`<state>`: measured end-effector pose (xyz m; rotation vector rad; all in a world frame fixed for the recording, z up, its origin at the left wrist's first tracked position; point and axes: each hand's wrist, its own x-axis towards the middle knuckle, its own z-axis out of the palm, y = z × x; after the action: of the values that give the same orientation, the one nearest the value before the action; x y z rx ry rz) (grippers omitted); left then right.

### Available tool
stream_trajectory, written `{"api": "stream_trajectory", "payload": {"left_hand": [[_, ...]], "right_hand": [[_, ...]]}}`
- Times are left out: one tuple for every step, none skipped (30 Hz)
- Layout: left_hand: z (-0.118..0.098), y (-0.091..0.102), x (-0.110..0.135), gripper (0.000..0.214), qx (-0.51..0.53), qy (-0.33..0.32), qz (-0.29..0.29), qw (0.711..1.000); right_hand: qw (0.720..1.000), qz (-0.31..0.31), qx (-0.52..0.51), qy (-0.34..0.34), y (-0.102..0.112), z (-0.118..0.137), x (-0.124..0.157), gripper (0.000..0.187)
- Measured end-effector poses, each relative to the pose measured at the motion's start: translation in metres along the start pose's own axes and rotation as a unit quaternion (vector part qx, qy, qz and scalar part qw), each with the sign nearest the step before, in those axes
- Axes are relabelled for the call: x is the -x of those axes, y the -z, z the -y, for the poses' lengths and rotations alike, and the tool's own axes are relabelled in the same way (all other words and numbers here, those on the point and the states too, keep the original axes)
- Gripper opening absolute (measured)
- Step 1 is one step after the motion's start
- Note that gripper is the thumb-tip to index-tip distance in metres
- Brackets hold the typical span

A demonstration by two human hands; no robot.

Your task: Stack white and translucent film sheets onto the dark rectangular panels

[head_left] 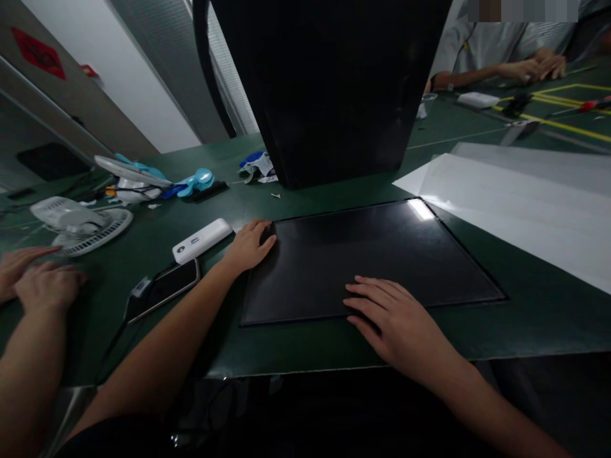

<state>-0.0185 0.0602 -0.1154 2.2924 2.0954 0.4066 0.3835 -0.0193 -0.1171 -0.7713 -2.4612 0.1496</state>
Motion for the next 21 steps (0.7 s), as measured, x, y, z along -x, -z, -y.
{"api": "stream_trajectory", "payload": {"left_hand": [[0.002,0.000,0.001,0.069,0.007,-0.002,0.010,1.000],[0.004,0.000,0.002,0.072,0.012,-0.005,0.021,1.000],[0.005,0.000,0.003,0.075,0.015,-0.007,0.033,0.999],[0.007,0.001,0.004,0.078,0.017,-0.010,0.045,0.999],[0.007,0.001,0.005,0.080,0.016,-0.012,0.056,0.998],[0.008,0.002,0.005,0.082,0.015,-0.013,0.066,0.998],[0.008,0.003,0.006,0.083,0.012,-0.014,0.074,0.997],[0.008,0.004,0.007,0.084,0.009,-0.014,0.080,0.997],[0.007,0.004,0.007,0.085,0.008,-0.014,0.084,0.996],[0.007,0.005,0.007,0.085,0.007,-0.015,0.085,0.996],[0.007,0.005,0.007,0.085,0.007,-0.016,0.084,0.996],[0.007,0.005,0.008,0.085,0.008,-0.018,0.081,0.997],[0.007,0.005,0.008,0.085,0.009,-0.019,0.078,0.997],[0.006,0.005,0.008,0.086,0.009,-0.020,0.077,0.997],[0.006,0.005,0.007,0.086,0.009,-0.020,0.077,0.997],[0.007,0.005,0.007,0.087,0.008,-0.019,0.078,0.997],[0.007,0.005,0.007,0.088,0.007,-0.018,0.078,0.997],[0.007,0.005,0.007,0.088,0.006,-0.018,0.079,0.997],[0.008,0.005,0.007,0.088,0.005,-0.019,0.079,0.997],[0.008,0.005,0.007,0.087,0.005,-0.021,0.078,0.997],[0.009,0.004,0.007,0.087,0.004,-0.023,0.076,0.997]], "right_hand": [[1.000,0.001,0.000,-0.001,0.000,0.000,0.000,0.025],[1.000,0.001,-0.001,-0.001,0.000,0.000,0.000,0.025],[1.000,0.002,-0.003,-0.002,0.000,0.000,0.000,0.025],[1.000,0.003,-0.006,-0.002,0.000,0.000,0.000,0.025],[1.000,0.003,-0.009,0.000,0.000,0.000,0.000,0.024],[1.000,0.005,-0.011,0.000,0.000,0.000,0.000,0.024],[1.000,0.008,-0.013,0.001,0.000,-0.001,0.000,0.024],[1.000,0.011,-0.014,0.000,0.000,-0.001,0.000,0.023],[1.000,0.012,-0.014,0.000,0.000,-0.002,0.000,0.024],[1.000,0.013,-0.013,0.000,0.000,-0.002,0.000,0.024],[1.000,0.013,-0.013,0.000,-0.001,-0.001,0.000,0.024],[1.000,0.012,-0.013,-0.001,-0.002,0.001,-0.001,0.024],[1.000,0.011,-0.015,-0.002,-0.003,0.003,-0.002,0.024],[1.000,0.009,-0.018,-0.002,-0.003,0.005,-0.003,0.024],[1.000,0.007,-0.021,-0.003,-0.002,0.006,-0.003,0.023],[1.000,0.001,-0.024,-0.004,0.001,0.006,-0.003,0.023],[1.000,-0.008,-0.025,-0.003,0.006,0.004,-0.002,0.023],[0.999,-0.024,-0.022,-0.006,0.014,-0.002,0.002,0.022],[0.999,-0.049,-0.009,-0.014,0.025,-0.011,0.007,0.021],[0.996,-0.082,0.008,-0.026,0.038,-0.025,0.015,0.021],[0.989,-0.127,0.036,-0.061,0.054,-0.043,0.026,0.025]]}}
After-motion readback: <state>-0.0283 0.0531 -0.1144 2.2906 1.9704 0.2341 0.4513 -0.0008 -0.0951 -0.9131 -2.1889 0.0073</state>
